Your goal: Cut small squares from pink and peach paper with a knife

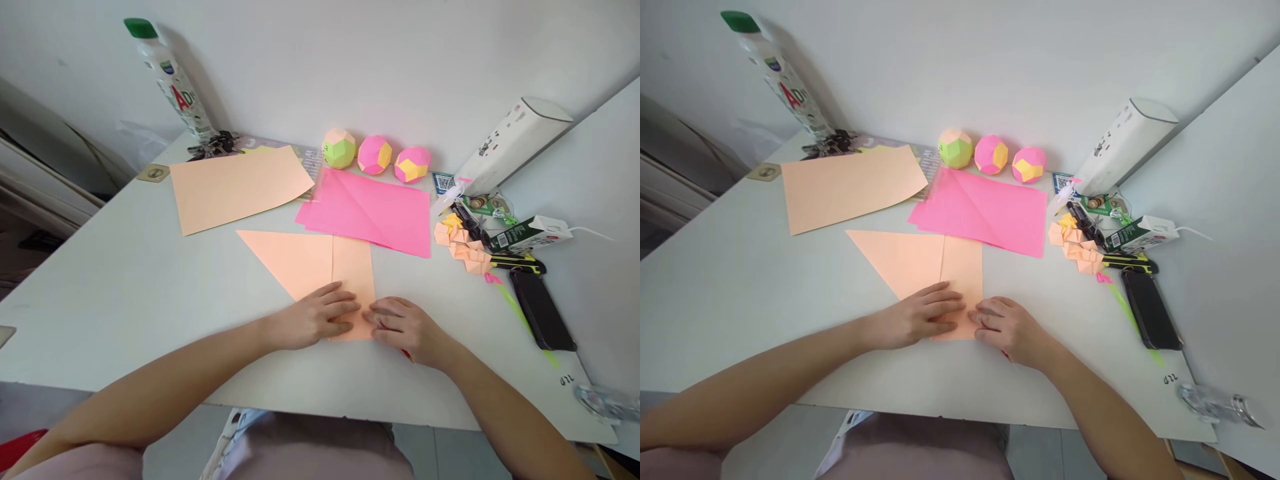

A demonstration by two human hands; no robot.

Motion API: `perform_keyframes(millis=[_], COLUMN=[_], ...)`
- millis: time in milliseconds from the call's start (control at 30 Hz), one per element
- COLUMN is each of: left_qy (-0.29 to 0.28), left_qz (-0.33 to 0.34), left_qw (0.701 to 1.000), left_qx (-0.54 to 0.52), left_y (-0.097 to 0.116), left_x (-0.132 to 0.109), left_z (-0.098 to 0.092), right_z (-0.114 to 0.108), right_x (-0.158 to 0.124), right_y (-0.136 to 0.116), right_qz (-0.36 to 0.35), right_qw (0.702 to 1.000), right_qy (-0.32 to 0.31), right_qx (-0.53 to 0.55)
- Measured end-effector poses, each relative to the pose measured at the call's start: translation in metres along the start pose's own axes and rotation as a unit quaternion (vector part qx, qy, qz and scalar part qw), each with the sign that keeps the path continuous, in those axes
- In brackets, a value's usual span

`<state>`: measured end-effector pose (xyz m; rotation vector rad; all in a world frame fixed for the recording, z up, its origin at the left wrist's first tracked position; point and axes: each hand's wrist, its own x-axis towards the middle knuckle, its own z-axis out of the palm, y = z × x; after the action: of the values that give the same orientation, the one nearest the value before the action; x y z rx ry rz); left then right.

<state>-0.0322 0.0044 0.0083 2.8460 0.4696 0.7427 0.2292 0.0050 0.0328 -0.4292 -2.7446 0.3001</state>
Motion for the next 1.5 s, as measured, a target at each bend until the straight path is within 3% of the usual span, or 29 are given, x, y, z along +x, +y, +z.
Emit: perform_keyframes(millis=[267, 500, 800, 1167, 1500], left_qy=[0.023, 0.026, 0.017, 0.012, 0.03], left_qz=[0.02, 0.02, 0.02, 0.009, 0.005], left_qw=[0.999, 0.997, 0.997, 0.995, 0.996], left_qx=[-0.034, -0.069, -0.076, -0.095, -0.085], left_y=[-0.001, 0.0, 0.001, 0.0, 0.001], left_x=[0.004, 0.003, 0.004, 0.006, 0.01], left_z=[-0.005, -0.003, -0.003, -0.004, -0.007], right_z=[-0.005, -0.001, 0.002, 0.001, 0.004], right_x=[-0.001, 0.001, -0.002, -0.003, -0.003], right_y=[0.001, 0.007, 0.003, 0.0, -0.02], right_qz=[0.029, 0.093, 0.1, 0.13, 0.159], right_qw=[0.999, 0.988, 0.994, 0.989, 0.972], right_qy=[-0.018, 0.062, 0.01, 0.007, -0.011], right_qx=[0.041, 0.109, 0.041, -0.067, -0.17])
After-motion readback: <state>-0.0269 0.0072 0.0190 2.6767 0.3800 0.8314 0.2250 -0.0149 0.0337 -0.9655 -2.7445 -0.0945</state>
